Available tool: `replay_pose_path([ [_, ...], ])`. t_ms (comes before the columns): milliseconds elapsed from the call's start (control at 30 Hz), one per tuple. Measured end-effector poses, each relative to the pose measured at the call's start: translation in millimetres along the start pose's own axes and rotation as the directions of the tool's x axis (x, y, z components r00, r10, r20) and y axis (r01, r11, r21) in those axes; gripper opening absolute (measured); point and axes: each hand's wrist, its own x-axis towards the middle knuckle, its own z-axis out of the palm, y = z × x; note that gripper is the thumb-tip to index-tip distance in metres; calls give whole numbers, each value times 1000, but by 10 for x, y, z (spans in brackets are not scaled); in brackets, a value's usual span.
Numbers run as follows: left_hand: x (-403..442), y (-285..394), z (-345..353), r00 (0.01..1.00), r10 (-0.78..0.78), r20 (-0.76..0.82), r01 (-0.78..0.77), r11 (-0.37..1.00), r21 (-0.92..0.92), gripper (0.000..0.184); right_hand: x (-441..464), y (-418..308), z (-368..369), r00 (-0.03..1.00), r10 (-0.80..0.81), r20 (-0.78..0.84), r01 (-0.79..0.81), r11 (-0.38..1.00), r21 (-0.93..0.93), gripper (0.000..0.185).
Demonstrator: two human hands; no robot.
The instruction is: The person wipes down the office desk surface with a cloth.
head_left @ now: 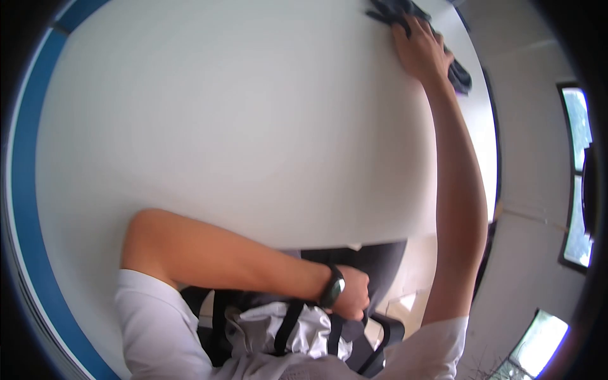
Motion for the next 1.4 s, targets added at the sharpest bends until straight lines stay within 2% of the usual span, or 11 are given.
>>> replay_pose_path([
  [133, 137, -86, 72, 989, 62, 135, -59, 998, -27, 13, 337, -52, 122, 989, 129, 74, -125, 990, -59, 58],
  [233, 324, -134, 365, 970, 94, 224, -103, 994, 29, 44, 436, -36, 190, 986, 154, 68, -150, 986, -70, 56],
  [333, 209, -79, 138, 956, 152, 251, -157, 988, -1, 31, 434, -42, 166, 982, 170, 80, -163, 983, -86, 53],
  [467, 177, -38, 0, 932, 110, 344, -141, 988, 65, 38, 362, -9, 70, 987, 136, 82, -133, 990, -42, 52],
  [500, 121, -38, -101, 955, 111, 275, -112, 994, -12, 26, 340, 30, 77, 992, 96, 77, -95, 995, -22, 51],
  [600, 260, -211, 104, 968, 91, 233, -98, 995, 16, 42, 198, 110, -41, 998, 20, 67, -23, 999, 48, 47],
  [800, -149, -653, -263, 973, 109, 205, -113, 994, 9, 36, -186, 103, -343, 988, -138, 69, 129, 984, 126, 45],
  [833, -53, -180, -15, 981, 115, 158, -121, 992, 31, 34, -846, -98, -727, 983, -173, 54, 166, 980, 111, 46],
  [867, 48, -324, 120, 978, 93, 186, -102, 994, 39, 34, -1105, 123, -629, 980, -196, 22, 192, 974, 124, 48],
  [1167, 36, -369, 157, 995, 67, 68, -67, 998, -8, 31, -2446, -79, -1361, 981, -186, 62, 172, 967, 189, 49],
  [1400, -52, -170, -5, 983, 94, 154, -109, 990, 87, 41, -2605, -172, -1387, 985, -174, -13, 174, 970, 170, 50],
])
